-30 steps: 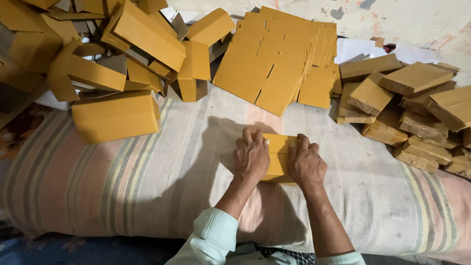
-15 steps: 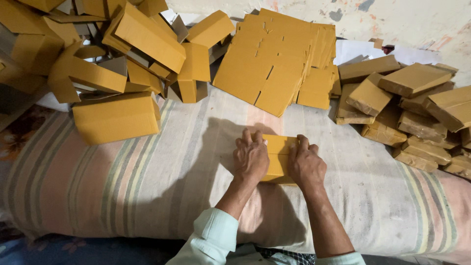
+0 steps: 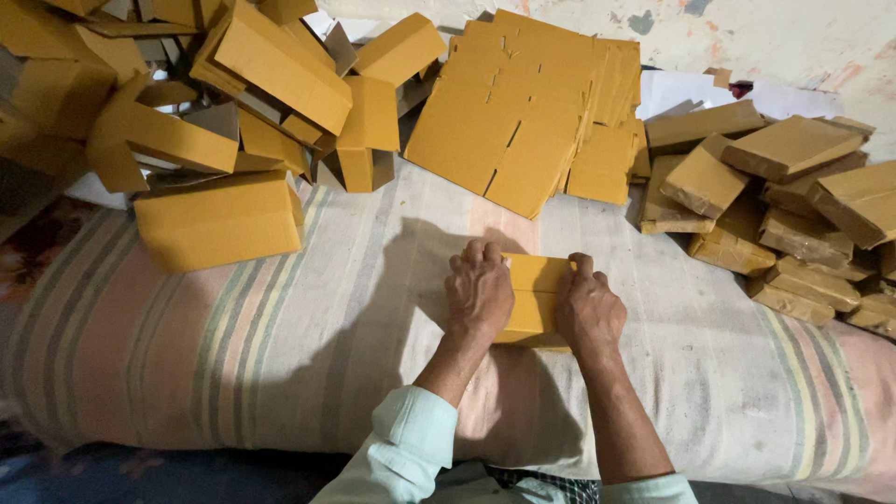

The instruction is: The person assembles small cardboard boxes by folding the flaps and pressing the edges to form the box shape. They handle each box one at a time, folding and creasing the cardboard to create a finished box.

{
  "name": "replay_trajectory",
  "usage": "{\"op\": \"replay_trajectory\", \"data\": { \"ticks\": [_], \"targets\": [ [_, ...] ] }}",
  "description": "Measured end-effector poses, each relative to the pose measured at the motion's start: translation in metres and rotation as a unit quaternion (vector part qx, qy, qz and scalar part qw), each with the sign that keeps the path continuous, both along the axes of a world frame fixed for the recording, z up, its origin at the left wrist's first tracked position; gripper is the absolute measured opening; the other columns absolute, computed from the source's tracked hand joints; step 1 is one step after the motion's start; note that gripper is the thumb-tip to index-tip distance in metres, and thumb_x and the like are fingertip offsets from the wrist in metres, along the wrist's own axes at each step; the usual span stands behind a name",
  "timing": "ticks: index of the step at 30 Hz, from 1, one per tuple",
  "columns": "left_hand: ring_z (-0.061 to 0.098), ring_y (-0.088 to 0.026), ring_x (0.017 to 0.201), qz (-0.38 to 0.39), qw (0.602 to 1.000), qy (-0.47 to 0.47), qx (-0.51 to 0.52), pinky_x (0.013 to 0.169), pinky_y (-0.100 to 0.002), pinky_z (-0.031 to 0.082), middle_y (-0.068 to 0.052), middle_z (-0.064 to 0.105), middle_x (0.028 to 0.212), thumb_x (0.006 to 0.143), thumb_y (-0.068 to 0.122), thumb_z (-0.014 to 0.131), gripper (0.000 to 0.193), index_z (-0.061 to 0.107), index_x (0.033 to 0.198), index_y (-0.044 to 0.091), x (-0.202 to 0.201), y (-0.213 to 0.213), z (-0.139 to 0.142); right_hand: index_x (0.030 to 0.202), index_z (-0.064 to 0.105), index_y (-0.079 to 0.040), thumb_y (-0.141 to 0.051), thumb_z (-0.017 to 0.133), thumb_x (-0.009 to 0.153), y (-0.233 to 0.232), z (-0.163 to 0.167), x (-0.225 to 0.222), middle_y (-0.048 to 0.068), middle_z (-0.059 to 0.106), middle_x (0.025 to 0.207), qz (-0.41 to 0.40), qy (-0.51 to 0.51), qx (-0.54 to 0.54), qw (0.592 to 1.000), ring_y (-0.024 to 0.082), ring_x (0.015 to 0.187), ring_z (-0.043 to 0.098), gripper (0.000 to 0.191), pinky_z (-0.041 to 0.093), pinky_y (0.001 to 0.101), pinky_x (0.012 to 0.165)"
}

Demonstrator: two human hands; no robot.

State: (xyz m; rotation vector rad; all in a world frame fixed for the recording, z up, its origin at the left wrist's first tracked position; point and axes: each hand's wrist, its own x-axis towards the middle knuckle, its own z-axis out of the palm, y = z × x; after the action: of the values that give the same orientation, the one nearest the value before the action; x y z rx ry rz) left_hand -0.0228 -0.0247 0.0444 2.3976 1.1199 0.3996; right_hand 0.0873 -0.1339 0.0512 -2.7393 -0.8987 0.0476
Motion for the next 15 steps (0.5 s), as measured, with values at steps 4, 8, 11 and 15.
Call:
{"op": "replay_trajectory", "data": {
  "ticks": [4, 8, 11, 15],
  "targets": [
    [0.052, -0.040, 0.120, -0.005, 1.000, -0.013, -0.001, 0.089, -0.050, 0.056, -0.022, 0.045, 0.142, 0.101, 0.043, 0.054, 0.054, 0.049, 0.136, 0.001, -0.003, -0.002, -0.001, 0.138, 0.046, -0.013, -0.068, 0.053, 0.093, 0.000, -0.002, -0.001, 0.028, 0.067, 0.106, 0.022, -0.029, -0.001, 0.999, 0.042, 0.081, 0.072, 0.071, 0.060, 0.0517, 0.063],
    [0.054, -0.039, 0.121, 0.003, 1.000, -0.012, -0.005, 0.091, -0.051, 0.056, -0.020, 0.047, 0.142, 0.104, 0.041, 0.052, 0.049, 0.052, 0.135, 0.002, -0.004, -0.003, 0.002, 0.141, 0.049, -0.015, -0.048, 0.042, 0.105, -0.001, -0.010, 0.003, 0.025, 0.069, 0.105, 0.026, -0.052, 0.017, 0.998, 0.041, 0.078, 0.074, 0.049, 0.061, 0.0506, 0.065],
    [0.056, -0.037, 0.120, 0.009, 1.000, -0.008, 0.001, 0.090, -0.048, 0.058, -0.019, 0.048, 0.144, 0.099, 0.029, 0.053, 0.045, 0.052, 0.137, 0.003, -0.004, -0.002, 0.004, 0.141, 0.050, -0.017, -0.045, 0.041, 0.107, -0.002, -0.013, 0.005, 0.025, 0.069, 0.107, 0.023, -0.057, 0.045, 0.997, 0.043, 0.081, 0.074, 0.045, 0.060, 0.0515, 0.071],
    [0.052, -0.039, 0.121, 0.001, 1.000, 0.000, -0.025, 0.092, -0.051, 0.054, -0.021, 0.045, 0.141, 0.103, 0.042, 0.054, 0.050, 0.051, 0.134, 0.003, -0.006, -0.004, 0.005, 0.138, 0.047, -0.015, -0.062, 0.050, 0.098, 0.000, -0.011, 0.006, 0.027, 0.067, 0.105, 0.027, -0.044, 0.025, 0.998, 0.044, 0.084, 0.072, 0.062, 0.058, 0.0527, 0.071]
  ]
}}
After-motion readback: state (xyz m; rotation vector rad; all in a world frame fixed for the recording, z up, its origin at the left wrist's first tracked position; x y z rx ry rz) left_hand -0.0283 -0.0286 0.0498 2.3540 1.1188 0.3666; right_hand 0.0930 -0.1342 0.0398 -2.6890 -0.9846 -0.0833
